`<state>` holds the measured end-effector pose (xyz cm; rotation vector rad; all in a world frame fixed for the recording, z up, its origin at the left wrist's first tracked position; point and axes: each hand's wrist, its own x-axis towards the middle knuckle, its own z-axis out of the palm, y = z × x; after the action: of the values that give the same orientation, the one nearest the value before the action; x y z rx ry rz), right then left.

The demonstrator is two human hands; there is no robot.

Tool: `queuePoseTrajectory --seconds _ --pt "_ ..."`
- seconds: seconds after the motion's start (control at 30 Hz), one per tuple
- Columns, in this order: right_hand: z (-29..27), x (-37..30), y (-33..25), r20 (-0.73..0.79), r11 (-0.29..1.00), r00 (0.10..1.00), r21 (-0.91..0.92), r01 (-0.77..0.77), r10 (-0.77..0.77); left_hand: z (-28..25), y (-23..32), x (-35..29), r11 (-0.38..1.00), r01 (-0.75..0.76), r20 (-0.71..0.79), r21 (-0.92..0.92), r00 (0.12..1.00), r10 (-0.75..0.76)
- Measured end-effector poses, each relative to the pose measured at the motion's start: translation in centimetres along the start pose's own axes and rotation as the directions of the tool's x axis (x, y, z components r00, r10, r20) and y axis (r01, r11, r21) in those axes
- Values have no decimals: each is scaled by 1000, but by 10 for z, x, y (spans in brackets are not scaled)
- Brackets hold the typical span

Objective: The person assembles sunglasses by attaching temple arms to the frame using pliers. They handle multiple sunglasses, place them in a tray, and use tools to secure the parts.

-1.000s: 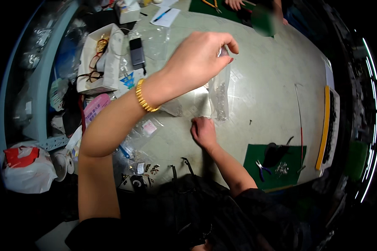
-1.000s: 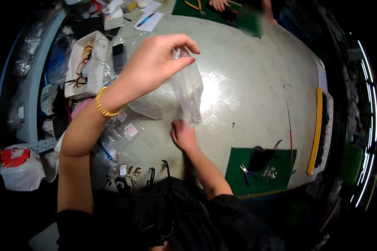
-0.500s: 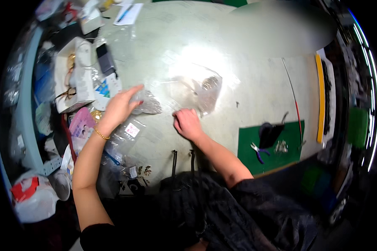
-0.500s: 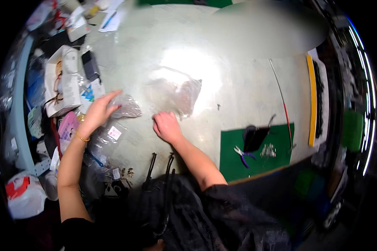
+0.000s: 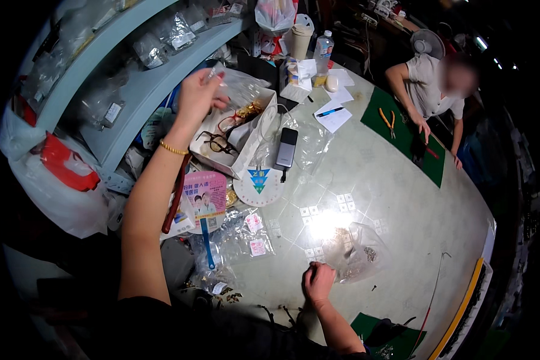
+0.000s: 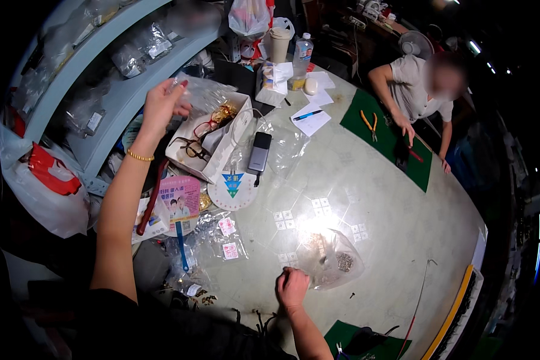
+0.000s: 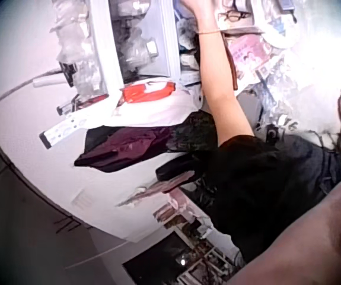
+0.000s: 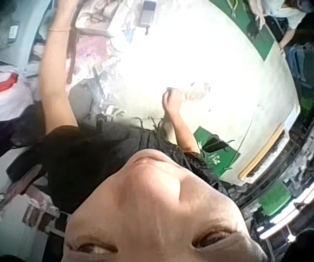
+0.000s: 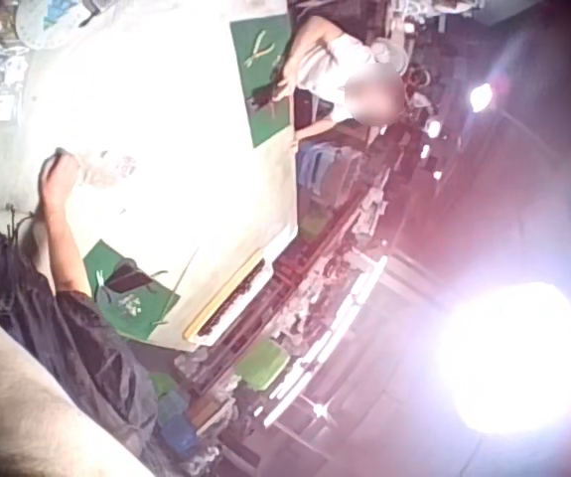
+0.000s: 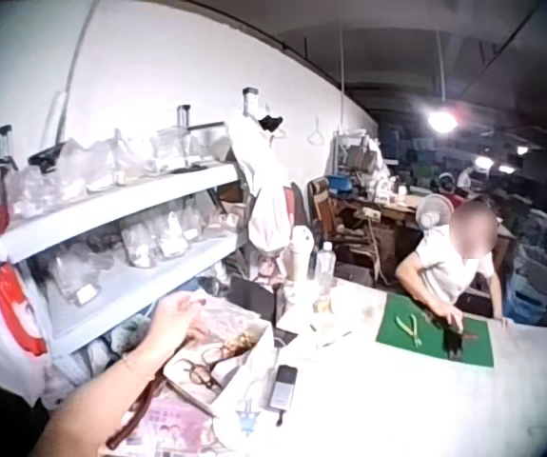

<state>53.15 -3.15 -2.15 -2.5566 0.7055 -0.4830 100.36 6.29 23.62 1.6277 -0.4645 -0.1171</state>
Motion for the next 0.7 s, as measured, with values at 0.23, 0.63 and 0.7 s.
queuePoseTrajectory --seconds 0.23,0.63,0.7 --pt "-8 7 0 77 999 996 7 -48 48 -96 -226 180 998 65 -195 -17 978 -67" --pt "-9 -12 16 39 1000 999 -19 -25 26 192 -35 -127 808 -588 778 27 521 353" --pt "3 -11 11 -22 997 997 23 -78 78 227 13 -229 528 -835 918 -157 74 390"
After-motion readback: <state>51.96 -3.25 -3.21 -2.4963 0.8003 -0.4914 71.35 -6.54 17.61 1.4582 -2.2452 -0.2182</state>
